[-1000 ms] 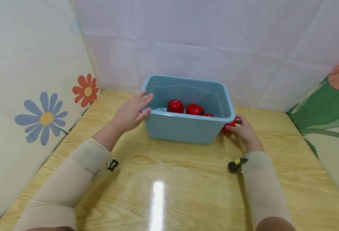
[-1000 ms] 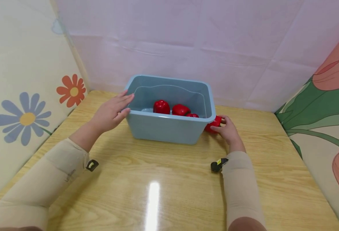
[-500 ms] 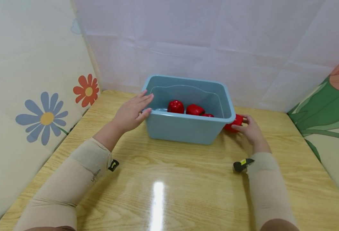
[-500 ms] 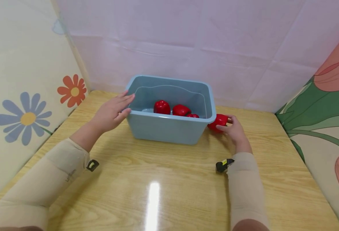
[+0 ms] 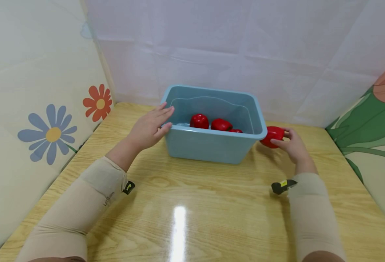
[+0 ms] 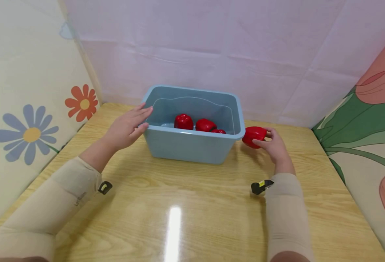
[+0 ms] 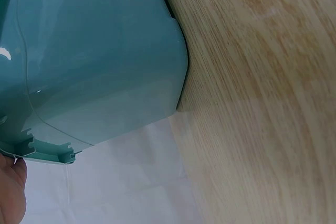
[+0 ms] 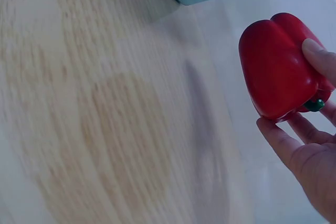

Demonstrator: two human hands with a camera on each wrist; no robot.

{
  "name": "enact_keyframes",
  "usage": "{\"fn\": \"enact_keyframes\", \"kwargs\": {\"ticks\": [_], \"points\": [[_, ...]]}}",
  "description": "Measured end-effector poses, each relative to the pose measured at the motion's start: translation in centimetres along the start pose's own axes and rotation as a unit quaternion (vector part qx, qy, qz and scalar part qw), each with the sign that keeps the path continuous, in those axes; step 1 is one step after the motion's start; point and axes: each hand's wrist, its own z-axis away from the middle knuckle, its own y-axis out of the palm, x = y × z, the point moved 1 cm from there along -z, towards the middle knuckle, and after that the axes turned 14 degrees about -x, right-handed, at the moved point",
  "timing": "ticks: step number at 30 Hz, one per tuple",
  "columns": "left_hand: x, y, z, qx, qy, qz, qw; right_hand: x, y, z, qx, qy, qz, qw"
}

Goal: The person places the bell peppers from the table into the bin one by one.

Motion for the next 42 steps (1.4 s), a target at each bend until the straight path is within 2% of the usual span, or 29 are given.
{"fn": "enact_keyframes", "kwargs": {"ticks": [6,16,24,31,42], "points": [[0.0,0.0,0.0,0.002,-0.001,0.002,1.0000,0.4,-0.7,0.2,-0.001,0.005,-0.006,1.0000],[0.0,0.0,0.1,-0.001,-0.001,0.006,1.0000,1.6,-1.6,0.3,-0.018,-0.035,-0.024,0.9989],[0.1,0.1,0.1,-0.002,-0.003,0.006,1.0000,3.3,-3.2,0.7,-0.027,-0.031,-0.049,0.9979],[0.0,0.1,0.1,-0.001,-0.002,-0.001,1.0000,5.3,-4.4,1.3,-0.039,-0.057,-0.054,0.9962],[0.2,0.2,0.1,-0.004,0.001,0.002,1.0000,8.6,-4.6,2.7,-0.036,-0.089,-0.051,0.9941]]}}
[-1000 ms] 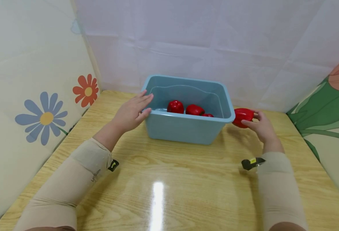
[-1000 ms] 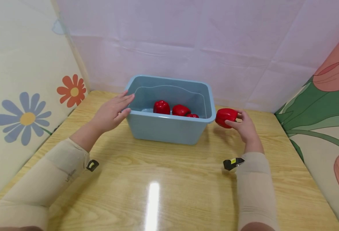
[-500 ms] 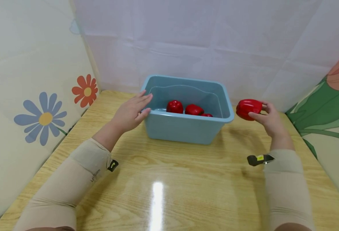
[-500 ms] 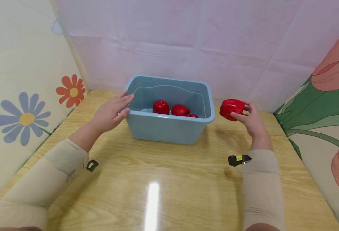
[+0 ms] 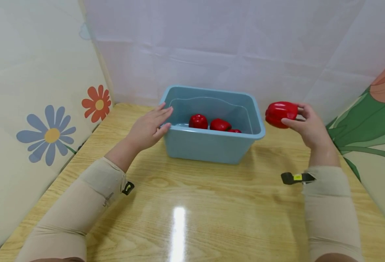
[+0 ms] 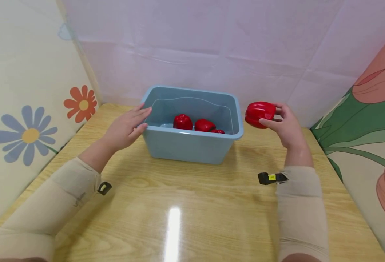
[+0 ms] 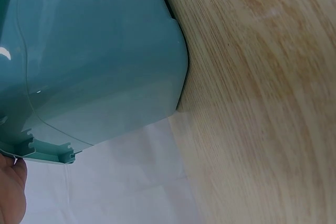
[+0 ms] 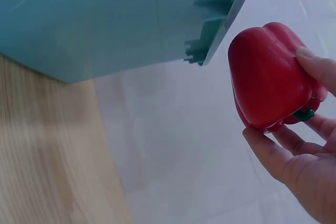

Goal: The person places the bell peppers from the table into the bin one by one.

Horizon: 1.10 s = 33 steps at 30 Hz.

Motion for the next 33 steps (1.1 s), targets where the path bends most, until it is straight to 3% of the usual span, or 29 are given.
{"fn": "enact_keyframes", "kwargs": {"ticks": [20,33], "points": [[-0.2,-0.3,-0.1,0.000,0.000,0.005,1.0000,3.6,2.3,1.1,0.028,-0.047,-0.006,0.9985],[-0.3,-0.3,-0.1,0.000,-0.001,0.006,1.0000,4.9,5.9,1.7,0.084,-0.069,-0.087,0.9903]]}}
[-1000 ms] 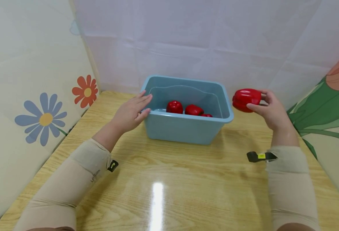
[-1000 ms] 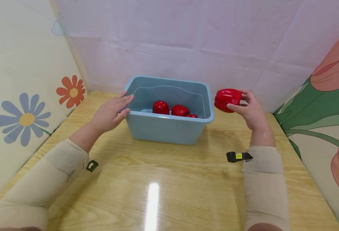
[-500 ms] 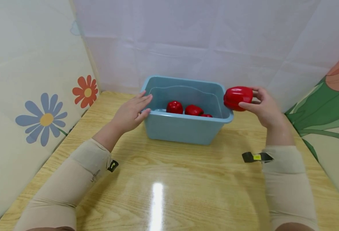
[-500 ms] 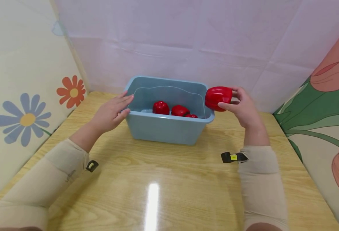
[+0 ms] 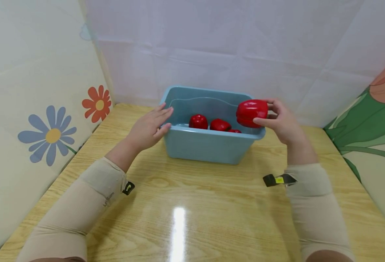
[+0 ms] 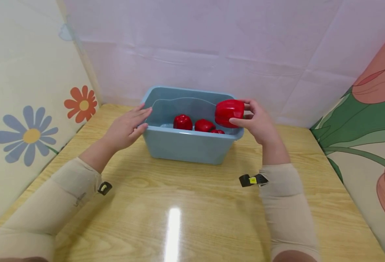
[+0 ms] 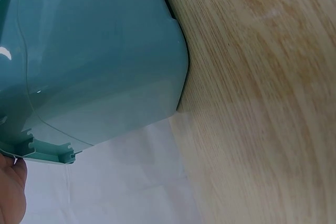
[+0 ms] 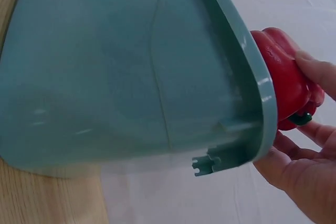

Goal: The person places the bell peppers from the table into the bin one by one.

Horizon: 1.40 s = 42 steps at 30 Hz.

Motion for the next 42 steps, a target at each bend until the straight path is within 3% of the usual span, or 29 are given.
{"fn": "enact_keyframes", "kwargs": {"ticks": [9,42], "points": [[-0.20,-0.11,-0.10,-0.004,0.002,-0.004,1.0000,0.12,1.07,-0.09,0.027,0.006,-0.012,0.9995],[-0.15,-0.08,-0.07,0.009,-0.006,-0.007,0.9999,-0.27,0.72,0.03,0.058,0.023,-0.037,0.9973]]}}
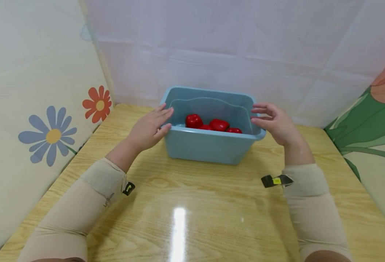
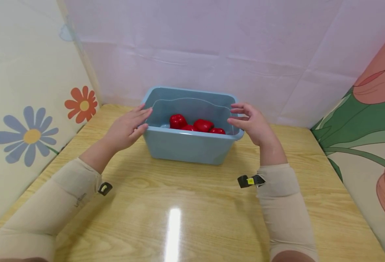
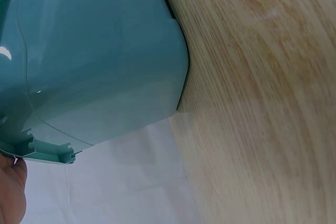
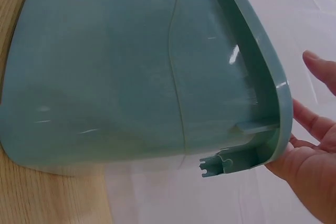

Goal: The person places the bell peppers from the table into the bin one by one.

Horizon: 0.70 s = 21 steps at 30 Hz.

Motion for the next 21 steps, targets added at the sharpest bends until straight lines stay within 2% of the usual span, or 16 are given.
{"fn": "enact_keyframes", "kwargs": {"ticks": [9,12,16,19,21], "points": [[0.0,0.1,0.0,0.004,-0.001,0.004,1.0000,0.3,0.0,0.3,0.002,-0.004,0.019,0.9998],[0.0,0.2,0.0,0.015,-0.005,0.007,0.9998,0.4,0.0,0.4,-0.006,-0.012,0.032,0.9994],[0.3,0.0,-0.1,0.050,-0.018,0.015,0.9985,0.5,-0.3,0.2,-0.032,-0.034,0.046,0.9979],[0.4,-0.4,-0.4,0.085,-0.030,0.015,0.9958,0.4,-1.0,0.1,-0.047,-0.047,0.081,0.9945],[0.5,-0.7,-0.5,0.107,-0.043,0.018,0.9931,0.2,-1.5,0.0,-0.044,-0.052,0.107,0.9919]]}}
